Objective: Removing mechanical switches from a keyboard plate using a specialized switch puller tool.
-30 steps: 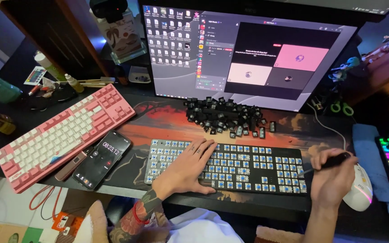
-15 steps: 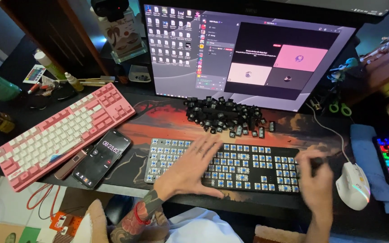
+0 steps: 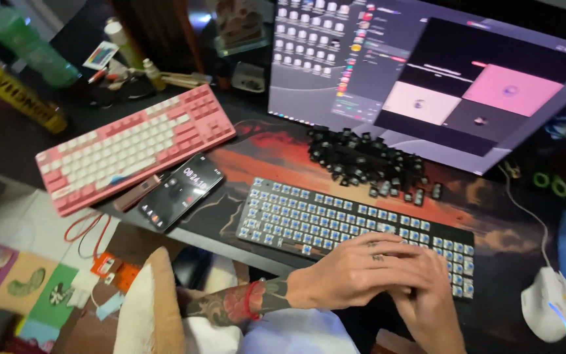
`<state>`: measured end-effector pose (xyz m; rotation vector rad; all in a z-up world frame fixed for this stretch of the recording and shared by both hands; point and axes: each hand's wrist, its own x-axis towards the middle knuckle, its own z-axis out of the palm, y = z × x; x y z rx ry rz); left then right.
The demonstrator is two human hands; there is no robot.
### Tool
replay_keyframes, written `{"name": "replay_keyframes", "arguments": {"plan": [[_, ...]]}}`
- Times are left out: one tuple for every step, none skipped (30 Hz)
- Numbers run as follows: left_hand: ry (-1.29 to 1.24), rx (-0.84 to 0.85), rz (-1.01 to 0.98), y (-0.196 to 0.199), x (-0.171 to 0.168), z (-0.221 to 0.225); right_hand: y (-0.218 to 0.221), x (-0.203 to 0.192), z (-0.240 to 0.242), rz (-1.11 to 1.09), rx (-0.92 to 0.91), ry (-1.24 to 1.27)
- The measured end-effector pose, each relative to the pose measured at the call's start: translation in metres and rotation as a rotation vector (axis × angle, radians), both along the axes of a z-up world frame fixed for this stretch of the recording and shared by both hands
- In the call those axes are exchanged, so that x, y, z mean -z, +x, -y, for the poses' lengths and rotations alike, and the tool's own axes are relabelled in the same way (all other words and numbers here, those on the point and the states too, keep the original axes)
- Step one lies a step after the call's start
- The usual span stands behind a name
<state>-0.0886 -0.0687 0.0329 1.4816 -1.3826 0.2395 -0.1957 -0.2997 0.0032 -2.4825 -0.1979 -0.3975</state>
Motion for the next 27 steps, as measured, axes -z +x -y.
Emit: {"name": "replay_keyframes", "arguments": {"plan": [[-0.001,-0.016,-0.002,0.003,-0.003,-0.005,-0.003,-0.001,0.011,-0.002,-0.016,-0.001],[-0.042,-0.031,-0.009,0.007,-0.007,-0.01,-0.007,-0.003,0.02,0.021,0.006,0.009],[-0.083,-0.047,-0.016,0.011,-0.011,-0.015,-0.009,-0.004,0.031,0.045,0.027,0.02],[-0.083,-0.047,-0.016,0.017,-0.019,-0.026,-0.017,0.003,0.053,0.045,0.027,0.02],[-0.106,-0.077,-0.044,0.023,-0.027,-0.037,-0.025,0.011,0.075,0.177,0.211,-0.06],[-0.132,-0.101,-0.068,0.03,-0.035,-0.046,-0.033,0.017,0.098,0.314,0.401,-0.143],[-0.134,-0.096,-0.064,0.035,-0.041,-0.057,-0.044,0.032,0.124,0.319,0.406,-0.145],[-0.13,-0.152,-0.076,0.041,-0.047,-0.067,-0.055,0.047,0.15,0.3,0.575,-0.452],[-0.126,-0.207,-0.089,0.046,-0.052,-0.077,-0.068,0.062,0.176,0.276,0.733,-0.753],[-0.128,-0.198,-0.086,0.05,-0.052,-0.082,-0.074,0.073,0.184,0.276,0.742,-0.755],[-0.104,-0.257,-0.073,0.053,-0.052,-0.087,-0.08,0.084,0.192,0.261,0.775,-0.799],[-0.079,-0.318,-0.061,0.056,-0.052,-0.093,-0.086,0.095,0.198,0.243,0.807,-0.841],[-0.079,-0.31,-0.059,0.06,-0.051,-0.094,-0.088,0.086,0.202,0.242,0.814,-0.842],[-0.058,-0.312,-0.067,0.062,-0.05,-0.097,-0.089,0.079,0.204,0.311,0.764,-0.779],[-0.037,-0.313,-0.075,0.064,-0.05,-0.1,-0.09,0.072,0.205,0.378,0.714,-0.716],[-0.033,-0.306,-0.068,0.065,-0.049,-0.102,-0.092,0.082,0.215,0.379,0.724,-0.711],[-0.023,-0.323,-0.062,0.066,-0.047,-0.105,-0.093,0.092,0.225,0.405,0.684,-0.587],[-0.02,-0.344,-0.064,0.065,-0.044,-0.105,-0.096,0.097,0.24,0.428,0.638,-0.472],[-0.023,-0.339,-0.064,0.066,-0.042,-0.104,-0.097,0.1,0.238,0.428,0.641,-0.475],[-0.018,-0.352,-0.065,0.067,-0.041,-0.104,-0.098,0.104,0.235,0.359,0.7,-0.562],[-0.013,-0.365,-0.065,0.068,-0.04,-0.105,-0.099,0.109,0.232,0.288,0.757,-0.649],[-0.008,-0.361,-0.063,0.068,-0.041,-0.105,-0.097,0.115,0.235,0.286,0.762,-0.645],[0.02,-0.356,-0.074,0.068,-0.042,-0.105,-0.096,0.12,0.238,0.346,0.729,-0.605],[0.045,-0.351,-0.087,0.068,-0.043,-0.104,-0.093,0.125,0.242,0.407,0.694,-0.567],[0.047,-0.348,-0.086,0.067,-0.044,-0.105,-0.091,0.122,0.238,0.406,0.697,-0.566],[0.069,-0.325,-0.115,0.067,-0.046,-0.104,-0.091,0.119,0.234,0.375,0.692,-0.546],[0.092,-0.302,-0.143,0.067,-0.047,-0.104,-0.09,0.115,0.23,0.344,0.687,-0.526]]}}
